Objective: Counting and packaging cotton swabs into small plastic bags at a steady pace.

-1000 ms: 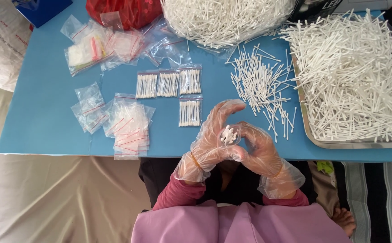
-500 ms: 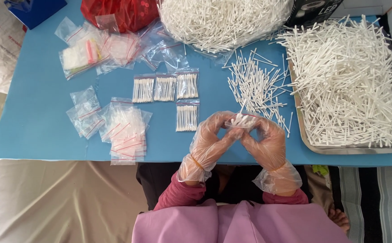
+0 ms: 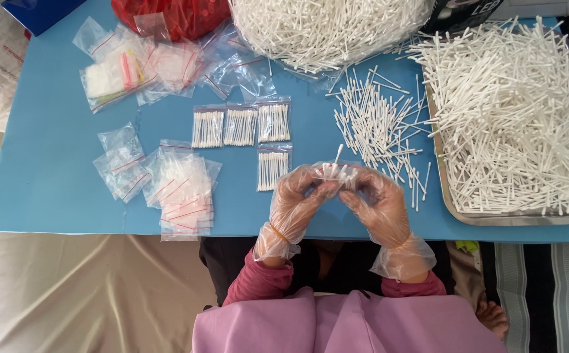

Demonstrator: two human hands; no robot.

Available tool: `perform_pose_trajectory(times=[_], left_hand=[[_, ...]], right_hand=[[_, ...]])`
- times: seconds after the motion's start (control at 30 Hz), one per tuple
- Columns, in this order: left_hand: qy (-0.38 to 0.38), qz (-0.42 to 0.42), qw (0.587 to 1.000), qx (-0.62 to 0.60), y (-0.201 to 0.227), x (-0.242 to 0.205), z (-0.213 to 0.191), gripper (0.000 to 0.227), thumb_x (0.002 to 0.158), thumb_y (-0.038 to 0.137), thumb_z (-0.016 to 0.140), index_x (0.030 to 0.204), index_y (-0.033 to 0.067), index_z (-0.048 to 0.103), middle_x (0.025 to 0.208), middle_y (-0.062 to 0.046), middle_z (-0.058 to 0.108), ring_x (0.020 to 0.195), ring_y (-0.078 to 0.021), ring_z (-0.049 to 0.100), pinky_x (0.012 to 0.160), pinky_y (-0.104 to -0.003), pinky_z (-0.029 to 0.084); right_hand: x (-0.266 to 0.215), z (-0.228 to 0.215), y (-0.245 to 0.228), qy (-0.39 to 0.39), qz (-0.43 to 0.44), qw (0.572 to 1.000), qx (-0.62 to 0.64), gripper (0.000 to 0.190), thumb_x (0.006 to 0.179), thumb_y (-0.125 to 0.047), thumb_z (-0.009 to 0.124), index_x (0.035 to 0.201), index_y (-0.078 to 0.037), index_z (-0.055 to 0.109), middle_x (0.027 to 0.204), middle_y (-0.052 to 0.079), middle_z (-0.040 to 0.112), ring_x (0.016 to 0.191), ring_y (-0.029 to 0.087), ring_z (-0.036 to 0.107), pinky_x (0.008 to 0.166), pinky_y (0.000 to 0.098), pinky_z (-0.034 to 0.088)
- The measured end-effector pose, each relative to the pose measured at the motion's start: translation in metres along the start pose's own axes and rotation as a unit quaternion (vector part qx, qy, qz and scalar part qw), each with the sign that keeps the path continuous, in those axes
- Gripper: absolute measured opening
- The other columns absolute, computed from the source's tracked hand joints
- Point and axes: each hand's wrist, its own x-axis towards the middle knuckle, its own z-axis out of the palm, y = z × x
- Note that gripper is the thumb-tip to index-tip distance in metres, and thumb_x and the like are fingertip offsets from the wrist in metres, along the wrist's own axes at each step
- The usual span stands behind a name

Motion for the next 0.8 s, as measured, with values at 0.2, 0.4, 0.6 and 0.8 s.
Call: perform_pose_trajectory(times=[0.2,0.4,0.6,0.8], left_hand=[[-0.018,0.028,0.999,0.043,-0.015,-0.004,0.003,0.016,0.095,0.013,0.076,0.084,0.0032,0.071,0.088,-0.009,0.057,0.079,-0.0124,0.054,0.076,-0.027,0.052],[-0.049,0.036,0.991,0.118,-0.046,-0.013,-0.007,0.024,0.094,0.017,0.078,0.080,0.0018,0.066,0.081,-0.013,0.056,0.073,-0.0224,0.059,0.072,-0.033,0.053],[-0.053,0.023,0.987,0.150,-0.031,-0.011,-0.004,0.023,0.093,0.023,0.077,0.083,0.0056,0.066,0.077,-0.013,0.059,0.070,-0.0280,0.064,0.068,-0.038,0.054],[-0.033,0.008,0.994,0.109,-0.048,-0.014,-0.004,0.019,0.095,0.018,0.074,0.088,0.0031,0.065,0.074,-0.017,0.061,0.068,-0.0280,0.063,0.066,-0.040,0.054]], right_hand=[[-0.013,0.008,0.023,0.052,0.035,0.997,-0.043,0.015,0.089,0.001,0.081,0.086,0.000,0.066,0.073,0.008,0.061,0.074,0.010,0.055,0.070,0.0286,0.052],[-0.020,0.015,0.031,0.096,0.053,0.993,-0.036,0.014,0.089,0.000,0.080,0.087,0.002,0.066,0.072,0.011,0.063,0.076,0.010,0.055,0.068,0.0305,0.053],[-0.025,0.008,0.043,0.103,0.029,0.992,-0.066,0.013,0.092,-0.003,0.079,0.091,0.001,0.066,0.074,0.014,0.067,0.078,0.011,0.061,0.068,0.0315,0.055],[-0.027,0.002,0.051,0.089,0.011,0.994,-0.070,0.014,0.092,-0.001,0.079,0.096,0.002,0.067,0.079,0.011,0.067,0.080,0.011,0.060,0.072,0.0319,0.056]])
